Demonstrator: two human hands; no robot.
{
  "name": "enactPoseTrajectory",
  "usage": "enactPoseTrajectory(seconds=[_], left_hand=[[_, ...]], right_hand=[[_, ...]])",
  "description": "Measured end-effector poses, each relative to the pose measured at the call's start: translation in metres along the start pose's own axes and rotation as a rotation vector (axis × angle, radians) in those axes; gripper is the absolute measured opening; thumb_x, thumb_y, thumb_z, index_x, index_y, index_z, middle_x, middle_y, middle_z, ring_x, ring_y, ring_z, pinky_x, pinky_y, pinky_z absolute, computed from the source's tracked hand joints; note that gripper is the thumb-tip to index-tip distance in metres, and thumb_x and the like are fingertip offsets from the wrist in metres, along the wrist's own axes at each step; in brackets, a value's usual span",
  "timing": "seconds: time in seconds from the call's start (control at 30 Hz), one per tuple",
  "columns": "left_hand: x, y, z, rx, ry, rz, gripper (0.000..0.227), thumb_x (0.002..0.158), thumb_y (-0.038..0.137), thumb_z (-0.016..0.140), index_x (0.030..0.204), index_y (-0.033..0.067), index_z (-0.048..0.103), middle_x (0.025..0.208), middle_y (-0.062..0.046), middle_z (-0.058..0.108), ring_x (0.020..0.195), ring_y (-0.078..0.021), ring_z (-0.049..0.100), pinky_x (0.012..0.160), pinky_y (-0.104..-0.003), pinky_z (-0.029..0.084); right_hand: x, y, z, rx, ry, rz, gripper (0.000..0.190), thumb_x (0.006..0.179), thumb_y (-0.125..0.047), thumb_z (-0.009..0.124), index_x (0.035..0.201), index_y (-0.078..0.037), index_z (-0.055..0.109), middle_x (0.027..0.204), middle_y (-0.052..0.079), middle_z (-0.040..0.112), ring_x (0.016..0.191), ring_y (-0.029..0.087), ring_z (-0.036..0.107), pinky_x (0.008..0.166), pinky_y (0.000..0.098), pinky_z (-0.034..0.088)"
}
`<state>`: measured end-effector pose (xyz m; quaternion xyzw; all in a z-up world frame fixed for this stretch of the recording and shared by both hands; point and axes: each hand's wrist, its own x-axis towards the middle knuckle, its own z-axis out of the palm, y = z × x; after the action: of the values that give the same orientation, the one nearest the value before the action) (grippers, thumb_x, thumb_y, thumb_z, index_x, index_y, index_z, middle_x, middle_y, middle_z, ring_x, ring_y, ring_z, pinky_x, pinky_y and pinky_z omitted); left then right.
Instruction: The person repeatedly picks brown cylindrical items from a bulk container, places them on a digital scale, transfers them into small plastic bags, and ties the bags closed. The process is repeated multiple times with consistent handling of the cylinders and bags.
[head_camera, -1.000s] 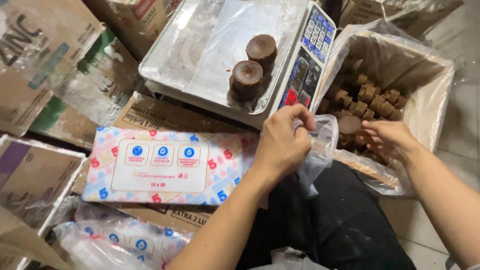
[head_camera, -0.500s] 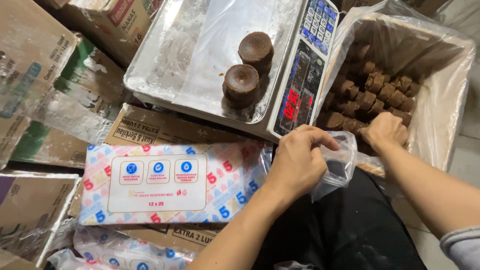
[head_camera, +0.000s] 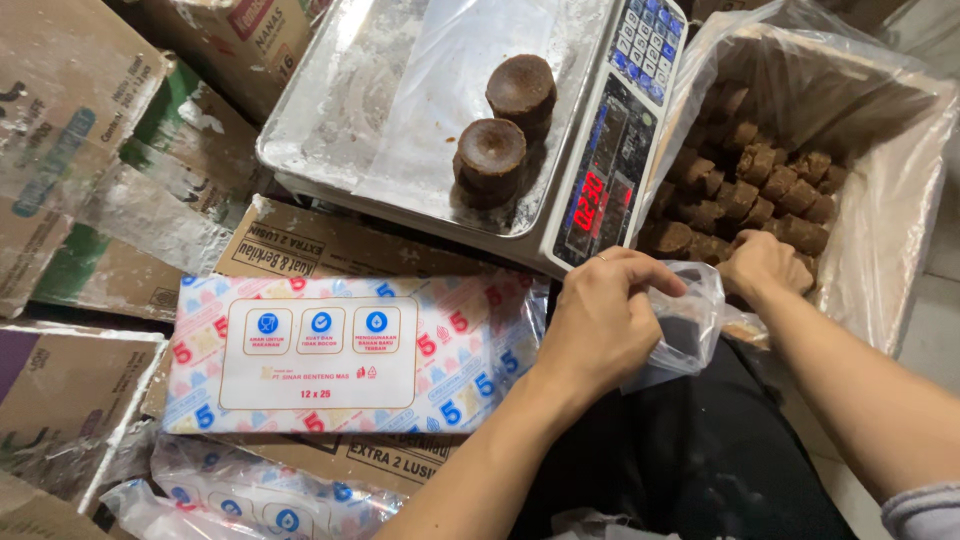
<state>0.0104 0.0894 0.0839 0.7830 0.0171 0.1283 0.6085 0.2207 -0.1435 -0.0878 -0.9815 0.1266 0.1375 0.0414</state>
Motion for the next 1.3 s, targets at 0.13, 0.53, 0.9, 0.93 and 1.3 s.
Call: enactPoseTrajectory(seconds=[0.13, 0.53, 0.9, 0.93, 1.3], left_hand=[[-0.003, -0.001, -0.001, -0.01, 0.005, 0.004, 0.032, 0.077, -0.004, 0.047, 0.089, 0.0024, 0.076, 0.102, -0.018, 0.074, 0.099, -0.0336, 0.073, 0.094, -0.04, 0.056], [-0.004, 0.004, 0.003, -0.016, -0.014, -0.058, 0.032, 0.08, -0.003, 0.047, 0.091, 0.0028, 0.077, 0.105, -0.016, 0.074, 0.095, -0.031, 0.074, 0.09, -0.039, 0.058], [-0.009, 0.005, 0.005, -0.016, 0.01, -0.039, 0.032, 0.079, -0.003, 0.047, 0.09, 0.0032, 0.077, 0.103, -0.017, 0.074, 0.097, -0.0315, 0.074, 0.092, -0.039, 0.057], [-0.009, 0.005, 0.005, -0.016, 0.009, -0.039, 0.032, 0.079, -0.003, 0.048, 0.09, 0.0033, 0.077, 0.103, -0.017, 0.074, 0.097, -0.0314, 0.074, 0.092, -0.039, 0.057], [-0.012, 0.011, 0.01, -0.013, -0.002, -0.049, 0.031, 0.08, -0.003, 0.049, 0.09, 0.0037, 0.077, 0.104, -0.016, 0.075, 0.096, -0.0306, 0.074, 0.093, -0.038, 0.057]], right_hand=[[0.02, 0.032, -0.001, 0.272, -0.115, -0.057, 0.042, 0.079, -0.03, 0.089, 0.108, -0.004, 0.073, 0.105, 0.021, 0.082, 0.081, 0.026, 0.076, 0.08, 0.0397, 0.059], [0.055, 0.051, -0.068, 0.803, -0.519, -0.024, 0.032, 0.086, -0.006, 0.078, 0.117, -0.002, 0.07, 0.114, 0.021, 0.073, 0.098, 0.03, 0.063, 0.082, 0.0425, 0.051], [0.013, 0.066, -0.03, 0.013, -0.714, -0.289, 0.065, 0.076, 0.006, 0.07, 0.137, -0.015, 0.07, 0.135, 0.012, 0.073, 0.12, 0.026, 0.069, 0.098, 0.0374, 0.057], [0.008, 0.066, -0.035, 0.044, -0.722, -0.292, 0.062, 0.076, 0.005, 0.073, 0.135, -0.013, 0.071, 0.135, 0.012, 0.074, 0.119, 0.026, 0.069, 0.098, 0.0369, 0.056], [0.027, 0.055, -0.062, 0.468, -0.544, -0.065, 0.026, 0.095, -0.014, 0.07, 0.119, -0.005, 0.076, 0.105, 0.017, 0.077, 0.075, 0.018, 0.058, 0.063, 0.032, 0.045]])
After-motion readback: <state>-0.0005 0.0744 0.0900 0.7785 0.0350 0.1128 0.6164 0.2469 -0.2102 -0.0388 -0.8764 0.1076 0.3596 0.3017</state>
